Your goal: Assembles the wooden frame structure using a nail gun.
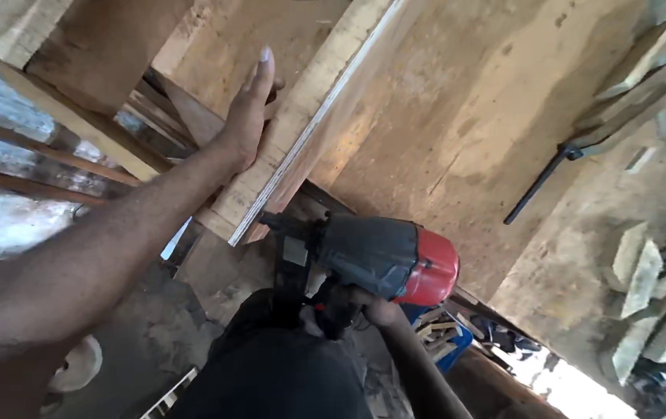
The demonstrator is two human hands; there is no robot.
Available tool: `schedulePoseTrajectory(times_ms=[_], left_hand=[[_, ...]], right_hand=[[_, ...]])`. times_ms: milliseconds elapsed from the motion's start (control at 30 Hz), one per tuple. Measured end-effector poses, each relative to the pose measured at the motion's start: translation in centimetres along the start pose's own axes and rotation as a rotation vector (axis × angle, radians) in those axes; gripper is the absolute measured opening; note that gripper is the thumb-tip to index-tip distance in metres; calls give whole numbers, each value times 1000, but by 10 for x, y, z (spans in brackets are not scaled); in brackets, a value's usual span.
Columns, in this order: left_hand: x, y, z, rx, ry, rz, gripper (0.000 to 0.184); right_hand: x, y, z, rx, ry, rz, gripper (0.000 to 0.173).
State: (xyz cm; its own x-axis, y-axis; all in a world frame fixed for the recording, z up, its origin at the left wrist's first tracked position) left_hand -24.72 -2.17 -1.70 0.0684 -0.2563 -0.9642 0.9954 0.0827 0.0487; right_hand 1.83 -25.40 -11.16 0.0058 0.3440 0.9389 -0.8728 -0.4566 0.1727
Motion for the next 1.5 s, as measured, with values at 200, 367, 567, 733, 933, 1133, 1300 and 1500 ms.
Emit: schedulePoseTrajectory(times_ms=[200, 367, 567, 733, 933, 1133, 1300, 1500], left_hand=[[-5, 17, -5, 55, 43, -386, 64], [0, 21, -12, 111, -15, -551, 66], [-4, 17, -7, 50, -105, -457, 58], [3, 12, -11, 34, -199, -442, 58], [-5, 14, -12, 2, -109, -469, 43], [0, 13, -13, 43, -142, -442, 50], [2, 14, -14, 99, -201, -390, 57], [10, 18, -16, 158, -224, -256, 57]], right_hand=[[65, -102, 74, -406, 275, 724, 46], [129, -164, 56, -588, 300, 1259, 62], [63, -261, 29, -704, 607, 1512, 58], [7, -325, 10, -728, 585, 1308, 75], [40, -350, -18, -749, 414, 1214, 55], [101, -285, -83, -597, 62, 868, 28], [15, -152, -143, -64, 428, 279, 33], [-86, -10, -175, 213, 603, 34, 48]])
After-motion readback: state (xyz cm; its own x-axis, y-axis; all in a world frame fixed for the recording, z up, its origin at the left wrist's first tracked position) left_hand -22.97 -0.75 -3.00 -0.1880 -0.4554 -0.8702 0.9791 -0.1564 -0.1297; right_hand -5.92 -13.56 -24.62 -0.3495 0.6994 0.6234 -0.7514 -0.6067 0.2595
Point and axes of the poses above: each hand's wrist, its own z-axis away from the middle knuckle, its own y-axis out of the palm, x = y × z, the point moved 9 cm from there along -z, towards the middle knuckle, and after that the axes turned 13 degrees about z, right-handed, at the moved point
